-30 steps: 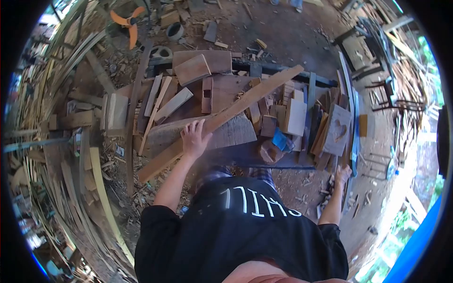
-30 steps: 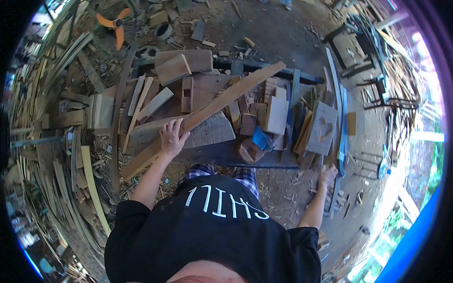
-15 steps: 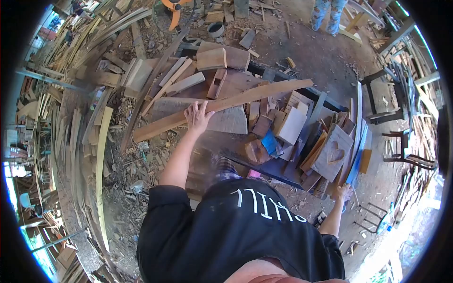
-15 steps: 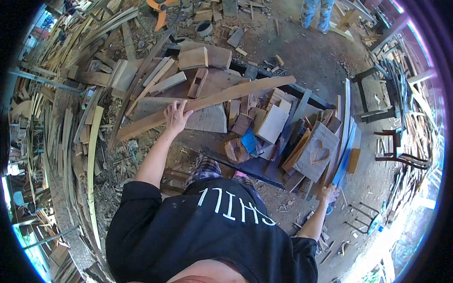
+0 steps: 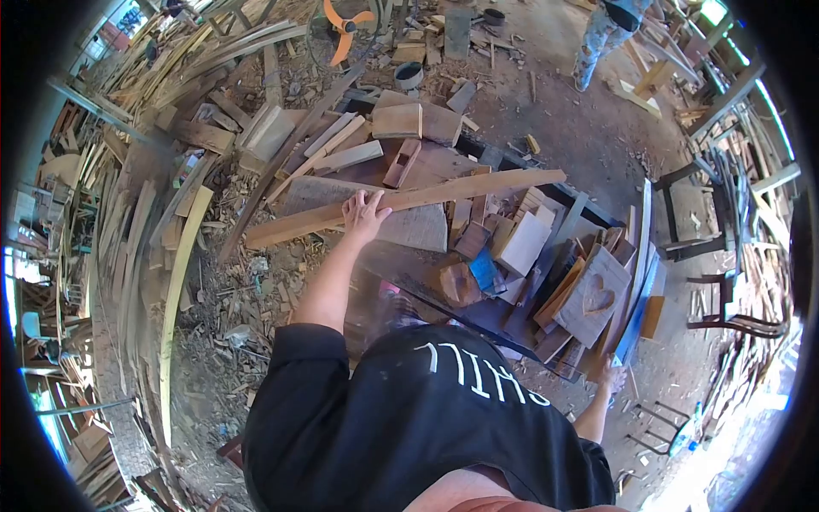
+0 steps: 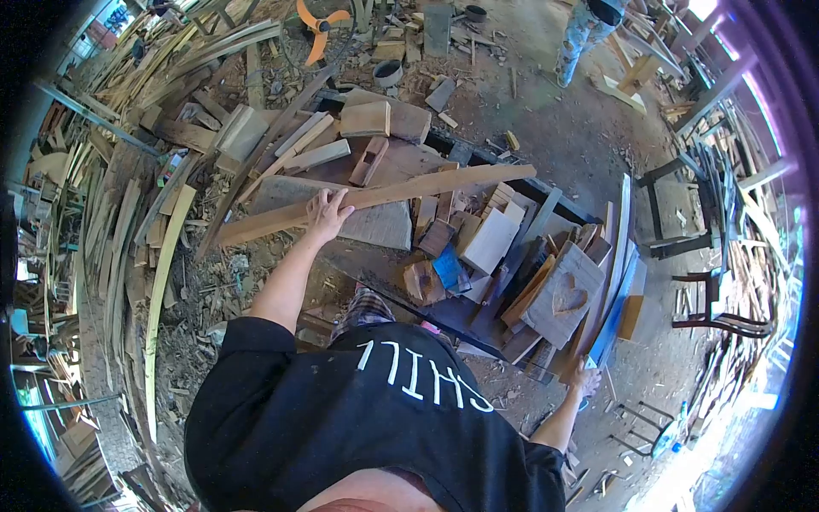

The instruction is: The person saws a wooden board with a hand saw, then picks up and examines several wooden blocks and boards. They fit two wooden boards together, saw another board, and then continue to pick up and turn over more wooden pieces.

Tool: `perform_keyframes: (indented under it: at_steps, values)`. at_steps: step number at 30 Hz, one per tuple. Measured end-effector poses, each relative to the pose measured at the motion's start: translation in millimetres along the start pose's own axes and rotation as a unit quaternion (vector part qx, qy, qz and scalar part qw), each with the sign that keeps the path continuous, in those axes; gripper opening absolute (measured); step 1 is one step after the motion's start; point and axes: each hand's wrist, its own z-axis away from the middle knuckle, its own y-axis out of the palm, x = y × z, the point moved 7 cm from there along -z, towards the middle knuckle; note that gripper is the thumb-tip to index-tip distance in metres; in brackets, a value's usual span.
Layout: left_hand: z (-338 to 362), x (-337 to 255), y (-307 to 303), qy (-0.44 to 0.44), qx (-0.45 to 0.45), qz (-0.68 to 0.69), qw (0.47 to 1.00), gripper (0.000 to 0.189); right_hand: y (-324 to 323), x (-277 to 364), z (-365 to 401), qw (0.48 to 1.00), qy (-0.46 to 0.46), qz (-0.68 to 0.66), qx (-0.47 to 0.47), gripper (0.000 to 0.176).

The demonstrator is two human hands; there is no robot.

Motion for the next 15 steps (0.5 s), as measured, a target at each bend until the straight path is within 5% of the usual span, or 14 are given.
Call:
perform_keyframes:
  at_steps: [7, 9, 15]
  values:
    - [1, -3, -4, 0.01, -0.018, -0.003, 1.0, 0.054, -13, -1, 9, 0.989, -0.058, 0.006, -0.137, 0.066]
    - [-1, -5, -7, -0.011, -0.021, 0.0, 1.0, 0.051, -13, -4, 7, 0.97, -0.103, -0.177, -0.128, 0.064]
    - [-8, -7, -14, -0.023, -0.07, 0.007, 0.997, 0.041, -47, 7, 44, 0.93, -0.095, -0.332, -0.126, 0.066]
